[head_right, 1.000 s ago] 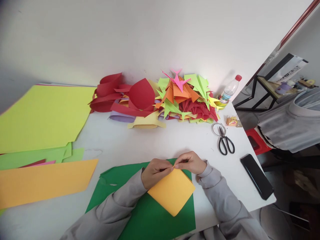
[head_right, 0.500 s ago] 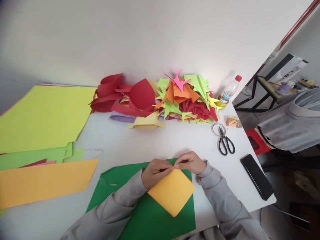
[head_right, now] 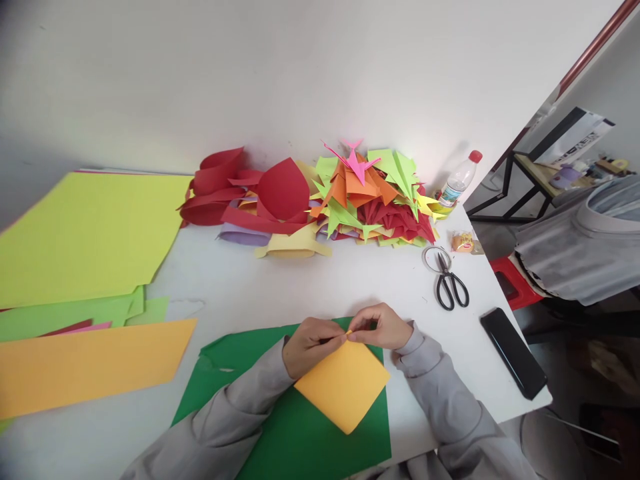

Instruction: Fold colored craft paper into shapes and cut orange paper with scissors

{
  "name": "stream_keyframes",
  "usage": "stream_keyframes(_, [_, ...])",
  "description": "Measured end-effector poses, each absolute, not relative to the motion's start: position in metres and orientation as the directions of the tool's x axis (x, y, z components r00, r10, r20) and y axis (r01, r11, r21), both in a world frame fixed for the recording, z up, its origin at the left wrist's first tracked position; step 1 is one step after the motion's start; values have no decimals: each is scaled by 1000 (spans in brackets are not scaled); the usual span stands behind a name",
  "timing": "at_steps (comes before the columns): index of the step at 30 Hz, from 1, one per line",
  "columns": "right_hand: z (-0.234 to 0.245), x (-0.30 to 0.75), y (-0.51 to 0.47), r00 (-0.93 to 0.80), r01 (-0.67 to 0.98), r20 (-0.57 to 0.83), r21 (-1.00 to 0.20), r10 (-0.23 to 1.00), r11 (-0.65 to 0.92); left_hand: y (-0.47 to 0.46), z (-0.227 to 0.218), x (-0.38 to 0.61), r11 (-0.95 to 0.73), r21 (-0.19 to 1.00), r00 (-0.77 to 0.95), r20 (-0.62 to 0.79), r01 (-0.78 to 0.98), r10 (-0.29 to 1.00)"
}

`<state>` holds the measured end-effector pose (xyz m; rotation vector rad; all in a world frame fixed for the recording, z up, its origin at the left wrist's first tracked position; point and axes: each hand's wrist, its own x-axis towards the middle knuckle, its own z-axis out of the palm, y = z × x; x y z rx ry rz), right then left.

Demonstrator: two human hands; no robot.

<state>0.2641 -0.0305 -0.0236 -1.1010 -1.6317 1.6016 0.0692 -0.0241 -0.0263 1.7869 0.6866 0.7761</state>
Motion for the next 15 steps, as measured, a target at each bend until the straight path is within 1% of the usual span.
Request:
stream_keyframes(10, [-20,261,-31,-548,154,-170,-983,819,-100,-24,-27,70,-189,980,627,107,66,772])
stream_keyframes(15, [-22,257,-34,-497,90,-170,-985,851,-144,-24,-29,70,-55,996,611,4,65,792])
